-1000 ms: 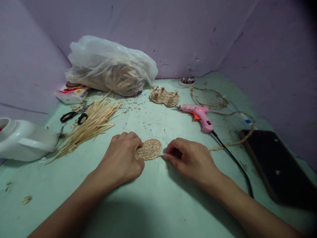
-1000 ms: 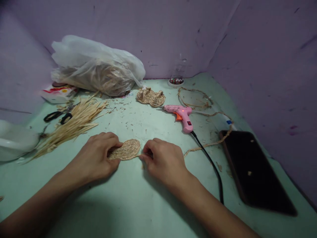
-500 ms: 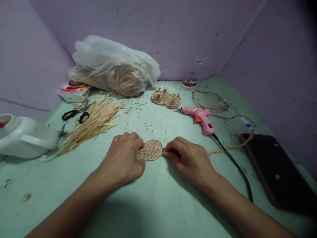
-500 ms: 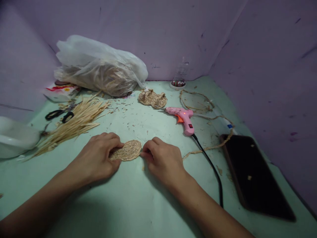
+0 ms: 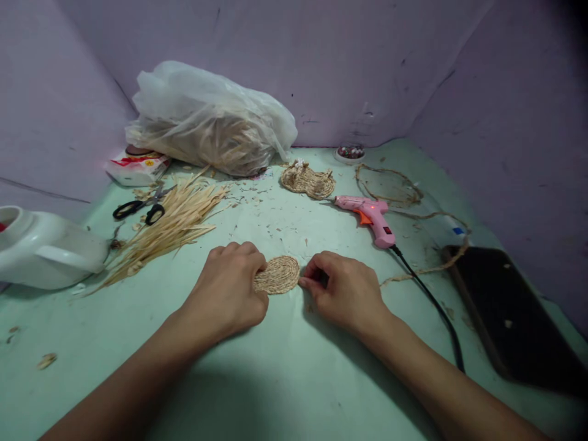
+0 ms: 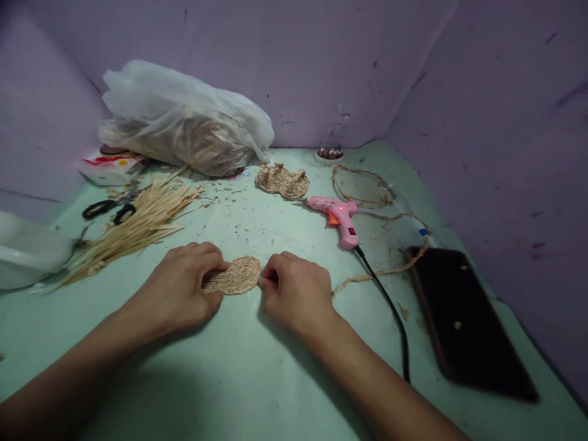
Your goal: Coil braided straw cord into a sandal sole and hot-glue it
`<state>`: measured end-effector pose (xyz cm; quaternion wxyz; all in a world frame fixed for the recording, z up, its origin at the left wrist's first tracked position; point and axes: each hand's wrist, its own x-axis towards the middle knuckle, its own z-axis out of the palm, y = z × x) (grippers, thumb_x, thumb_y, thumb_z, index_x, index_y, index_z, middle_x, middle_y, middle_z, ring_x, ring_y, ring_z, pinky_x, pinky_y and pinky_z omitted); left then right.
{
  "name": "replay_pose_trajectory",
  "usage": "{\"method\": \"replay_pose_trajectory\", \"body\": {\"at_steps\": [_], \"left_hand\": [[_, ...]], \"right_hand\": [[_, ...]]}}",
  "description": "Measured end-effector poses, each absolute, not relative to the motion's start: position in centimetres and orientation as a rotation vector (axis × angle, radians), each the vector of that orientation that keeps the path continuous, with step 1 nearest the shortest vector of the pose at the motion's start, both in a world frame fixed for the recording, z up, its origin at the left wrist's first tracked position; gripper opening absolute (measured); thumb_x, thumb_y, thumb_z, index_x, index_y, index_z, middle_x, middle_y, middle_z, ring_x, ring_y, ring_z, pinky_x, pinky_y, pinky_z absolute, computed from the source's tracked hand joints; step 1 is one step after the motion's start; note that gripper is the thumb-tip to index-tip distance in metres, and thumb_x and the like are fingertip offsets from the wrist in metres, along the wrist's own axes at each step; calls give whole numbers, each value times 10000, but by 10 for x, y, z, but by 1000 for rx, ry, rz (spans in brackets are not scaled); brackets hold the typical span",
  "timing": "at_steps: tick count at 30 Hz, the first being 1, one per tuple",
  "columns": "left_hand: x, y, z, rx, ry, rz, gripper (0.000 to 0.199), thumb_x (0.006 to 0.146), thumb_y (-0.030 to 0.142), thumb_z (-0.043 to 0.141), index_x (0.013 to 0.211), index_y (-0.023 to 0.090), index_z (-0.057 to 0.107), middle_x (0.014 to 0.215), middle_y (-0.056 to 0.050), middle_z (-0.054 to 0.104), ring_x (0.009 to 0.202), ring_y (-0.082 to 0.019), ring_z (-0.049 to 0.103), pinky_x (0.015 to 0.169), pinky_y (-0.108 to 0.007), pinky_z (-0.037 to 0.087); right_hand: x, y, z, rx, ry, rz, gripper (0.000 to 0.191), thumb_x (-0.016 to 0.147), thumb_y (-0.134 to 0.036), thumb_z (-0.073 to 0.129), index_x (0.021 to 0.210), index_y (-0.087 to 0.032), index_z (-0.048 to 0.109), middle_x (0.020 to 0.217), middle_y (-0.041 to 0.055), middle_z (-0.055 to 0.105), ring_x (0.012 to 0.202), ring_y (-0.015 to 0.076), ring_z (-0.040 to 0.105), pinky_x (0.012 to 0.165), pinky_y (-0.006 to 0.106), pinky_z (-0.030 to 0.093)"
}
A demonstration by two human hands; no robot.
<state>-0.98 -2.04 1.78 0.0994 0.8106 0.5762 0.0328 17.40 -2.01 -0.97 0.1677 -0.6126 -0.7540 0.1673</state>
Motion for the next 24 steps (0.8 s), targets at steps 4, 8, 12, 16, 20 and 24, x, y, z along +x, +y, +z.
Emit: {"method": "replay_pose_trajectory", "body": {"at_steps": [4,8,12,16,20,24], "left_hand": [[-9,-21,18,2394,1715,85,244,610,154,508,802,188,655,850,-55,626,830,-235,539,764,-378,404],[-9,-21,19,2391,1724,77,245,618,156,508,812,183,655,857,-63,629,839,-240,545,768,-377,405],[-8,-22,19,2379,1734,96,245,623,158,512,822,184,653,870,-63,630,844,-245,542,775,-387,402],[-8,-22,20,2366,1739,91,238,616,156,522,816,185,649,858,-67,626,847,-259,538,766,-404,403],[-9,-23,22,2366,1730,100,207,627,175,527,800,188,640,850,-75,622,851,-268,543,765,-411,411],[-10,-23,22,2377,1725,93,149,641,200,536,763,189,622,837,-78,616,837,-271,543,758,-424,420]], "right_hand": [[169,-21,-8,-1775,-2149,464,11,709,-223,628,708,-228,637,707,-10,674,631,163,567,508,261,244],[170,-23,-5,-1767,-2180,446,33,733,-206,595,741,-222,622,751,-6,666,648,161,563,513,264,244],[182,-25,-3,-1696,-2225,435,100,726,-277,635,813,-230,621,792,1,652,669,168,563,535,273,296],[186,-25,-3,-1411,-2225,331,292,727,-294,651,993,-195,578,983,71,638,905,240,555,736,357,422],[167,-23,-5,-1127,-2325,366,481,729,-243,639,1177,-140,495,1128,118,608,1060,263,499,918,433,394],[150,-20,-10,-1142,-2384,438,572,711,-221,627,1247,-135,445,1186,120,595,1106,262,495,981,462,358]]}}
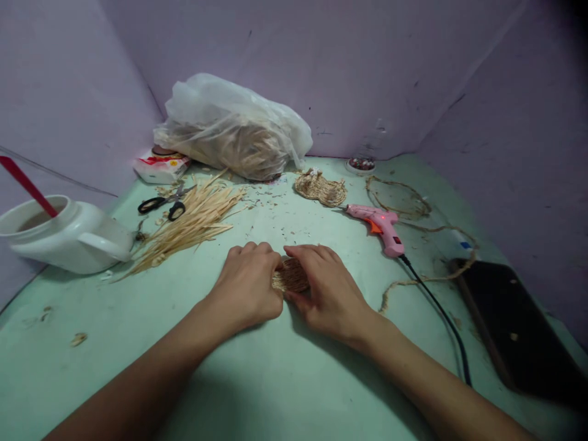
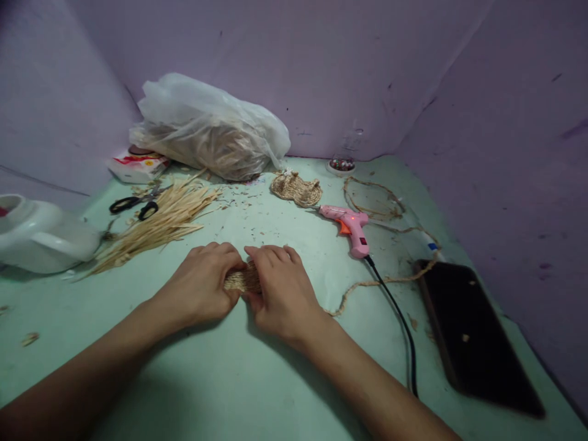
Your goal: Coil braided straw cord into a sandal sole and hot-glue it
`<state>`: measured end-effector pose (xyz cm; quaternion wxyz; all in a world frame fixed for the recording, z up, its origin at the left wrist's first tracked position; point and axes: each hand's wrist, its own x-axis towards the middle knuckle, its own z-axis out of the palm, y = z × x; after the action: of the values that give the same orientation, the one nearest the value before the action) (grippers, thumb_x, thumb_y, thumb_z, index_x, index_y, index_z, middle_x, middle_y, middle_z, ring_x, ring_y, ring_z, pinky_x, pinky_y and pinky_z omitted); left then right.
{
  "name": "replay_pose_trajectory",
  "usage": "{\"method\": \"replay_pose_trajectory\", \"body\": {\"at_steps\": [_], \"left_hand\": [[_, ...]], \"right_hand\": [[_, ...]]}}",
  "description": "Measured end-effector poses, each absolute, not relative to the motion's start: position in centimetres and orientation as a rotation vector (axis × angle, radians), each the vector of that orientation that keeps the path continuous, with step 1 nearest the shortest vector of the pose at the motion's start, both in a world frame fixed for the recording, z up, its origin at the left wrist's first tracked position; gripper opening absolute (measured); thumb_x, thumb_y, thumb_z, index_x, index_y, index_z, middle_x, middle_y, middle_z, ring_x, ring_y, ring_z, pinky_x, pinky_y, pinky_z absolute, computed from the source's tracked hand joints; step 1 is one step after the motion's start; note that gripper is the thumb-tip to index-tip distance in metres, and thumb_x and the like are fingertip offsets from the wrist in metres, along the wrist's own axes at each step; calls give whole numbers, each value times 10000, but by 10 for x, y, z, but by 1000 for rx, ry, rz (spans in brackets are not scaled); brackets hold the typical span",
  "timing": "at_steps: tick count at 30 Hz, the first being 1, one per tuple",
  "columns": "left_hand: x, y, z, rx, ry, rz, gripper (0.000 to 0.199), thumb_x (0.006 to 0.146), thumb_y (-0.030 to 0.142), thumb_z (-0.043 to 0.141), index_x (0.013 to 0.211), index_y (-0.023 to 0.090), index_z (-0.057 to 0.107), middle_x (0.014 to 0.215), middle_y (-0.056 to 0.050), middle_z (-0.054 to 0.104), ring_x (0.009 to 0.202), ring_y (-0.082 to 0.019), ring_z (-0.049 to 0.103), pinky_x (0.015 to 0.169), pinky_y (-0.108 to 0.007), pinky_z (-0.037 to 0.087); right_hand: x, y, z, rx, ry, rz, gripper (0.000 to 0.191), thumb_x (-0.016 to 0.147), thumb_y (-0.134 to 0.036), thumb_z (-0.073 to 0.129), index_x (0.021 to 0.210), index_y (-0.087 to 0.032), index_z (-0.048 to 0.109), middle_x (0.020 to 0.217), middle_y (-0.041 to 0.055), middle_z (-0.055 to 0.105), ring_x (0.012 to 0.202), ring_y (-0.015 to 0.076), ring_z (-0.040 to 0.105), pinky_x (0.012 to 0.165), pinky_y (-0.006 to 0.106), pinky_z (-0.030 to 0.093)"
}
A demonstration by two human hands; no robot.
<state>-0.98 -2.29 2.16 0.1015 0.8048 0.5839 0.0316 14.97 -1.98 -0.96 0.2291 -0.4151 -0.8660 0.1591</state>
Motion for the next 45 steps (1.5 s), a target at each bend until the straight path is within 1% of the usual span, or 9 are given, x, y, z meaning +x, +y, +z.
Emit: {"method": "replay_pose_trajectory", "body": {"at_steps": [6,11,15,21,26,30,35,40,45], "left_hand": [[-9,-23,21,2347,1713,80,178,643,235,567,802,198,637,872,-81,621,873,-276,546,775,-431,421],[-12,-23,21,2335,1694,107,222,644,225,565,849,190,642,888,-87,621,887,-285,541,792,-448,416],[-17,-21,20,2335,1651,101,227,651,195,555,860,203,643,891,-76,619,878,-272,541,785,-432,415],[-17,-22,19,2352,1661,102,194,661,218,556,835,203,641,873,-77,612,865,-273,531,769,-430,412],[-15,-22,20,2342,1666,82,216,674,224,558,870,195,646,903,-82,612,885,-273,527,781,-431,406],[-16,-20,21,2321,1650,37,230,679,245,568,889,199,649,947,-83,611,912,-269,524,799,-424,399],[-17,-18,21,2312,1653,15,209,682,257,568,868,209,649,947,-72,612,906,-262,522,791,-416,394],[-17,-18,20,2308,1652,13,209,688,263,570,879,214,641,941,-69,614,892,-254,519,785,-403,383],[-16,-19,20,2315,1650,14,212,692,264,563,882,204,637,943,-78,608,909,-268,520,788,-411,387]], "right_hand": [[147,-16,-16,-1232,-2324,481,622,704,-261,622,1277,-148,409,1125,108,621,1061,275,521,948,477,390],[153,-20,-13,-1145,-2381,464,653,701,-284,641,1291,-165,386,1180,117,594,1113,288,494,996,520,339],[157,-23,-14,-1111,-2383,445,675,691,-252,635,1301,-140,370,1230,135,557,1134,278,477,1007,505,340],[151,-22,-17,-1165,-2342,466,636,690,-213,583,1288,-141,380,1159,125,596,1058,273,529,972,513,367],[158,-18,-13,-1111,-2379,514,633,700,-216,598,1290,-135,383,1163,123,598,1058,265,528,955,488,387],[171,-11,-16,-1063,-2404,520,664,716,-313,671,1296,-143,396,1187,134,588,1063,272,525,935,471,410],[186,-2,-24,-1215,-2321,485,686,690,-390,726,1273,-157,450,1171,135,606,1085,302,524,920,486,421],[191,-3,-19,-1191,-2286,535,567,741,-287,652,1265,-197,457,1192,115,596,1100,287,531,937,487,415],[170,-15,-12,-1065,-2281,565,589,743,-270,626,1285,-202,408,1209,123,583,1097,278,536,939,486,406]]}}
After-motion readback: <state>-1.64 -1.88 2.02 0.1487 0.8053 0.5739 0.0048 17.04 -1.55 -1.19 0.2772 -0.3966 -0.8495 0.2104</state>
